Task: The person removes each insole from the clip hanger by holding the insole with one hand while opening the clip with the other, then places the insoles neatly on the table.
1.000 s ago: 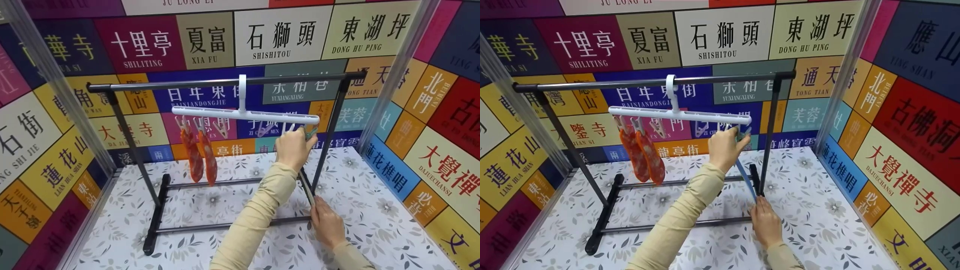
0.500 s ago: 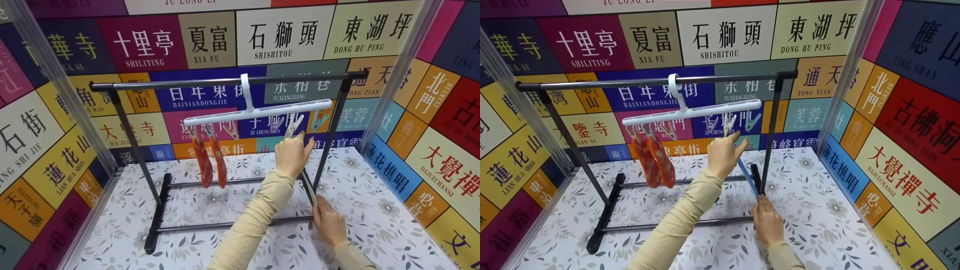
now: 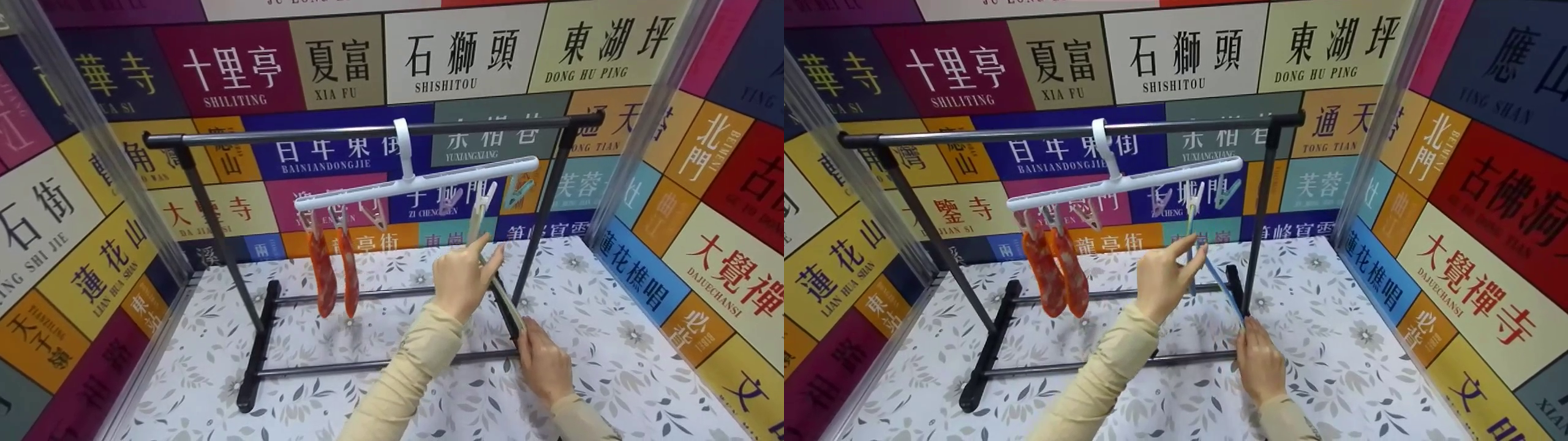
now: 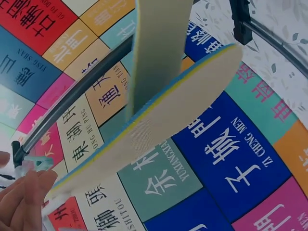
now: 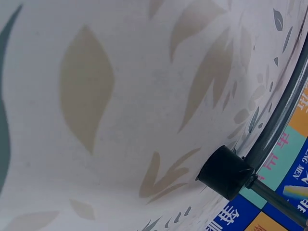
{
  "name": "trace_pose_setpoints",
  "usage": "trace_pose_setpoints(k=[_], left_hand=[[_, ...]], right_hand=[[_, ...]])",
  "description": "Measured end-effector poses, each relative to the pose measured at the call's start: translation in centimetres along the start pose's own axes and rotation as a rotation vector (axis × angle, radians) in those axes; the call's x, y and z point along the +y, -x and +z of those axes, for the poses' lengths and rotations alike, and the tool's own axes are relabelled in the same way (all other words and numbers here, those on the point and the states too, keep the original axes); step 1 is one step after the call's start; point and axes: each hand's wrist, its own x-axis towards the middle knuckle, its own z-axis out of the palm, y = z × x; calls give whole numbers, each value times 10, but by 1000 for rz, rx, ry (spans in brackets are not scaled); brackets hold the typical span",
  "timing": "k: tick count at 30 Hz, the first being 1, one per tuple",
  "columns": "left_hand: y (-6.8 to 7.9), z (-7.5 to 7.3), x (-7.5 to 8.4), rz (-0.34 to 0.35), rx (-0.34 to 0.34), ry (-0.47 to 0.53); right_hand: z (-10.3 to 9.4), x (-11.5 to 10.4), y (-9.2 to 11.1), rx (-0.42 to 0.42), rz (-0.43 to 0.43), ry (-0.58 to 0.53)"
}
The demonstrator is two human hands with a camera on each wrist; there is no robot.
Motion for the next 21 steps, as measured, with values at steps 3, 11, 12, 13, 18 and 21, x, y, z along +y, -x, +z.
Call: trace_pose_setpoints(k=[3,11,12,13,18,21], left_hand=[[10,-7,-6,-26,-12,-5],[37,-18,-27,-145,-42,0],[41,-19,-29,-157,-45,-5],[44,-20,-32,-169,-49,-10],[59,-21,-44,-203,-72,-45],[66,-20,-50,-220,-97,-43]], right_hand=[[-3,1,1,37,-23,-1],[-16,4,8,65,-68,5],[-17,4,9,67,-71,8],[-19,4,10,69,-71,9],[-25,6,14,81,-68,29],[-29,8,16,88,-67,43]])
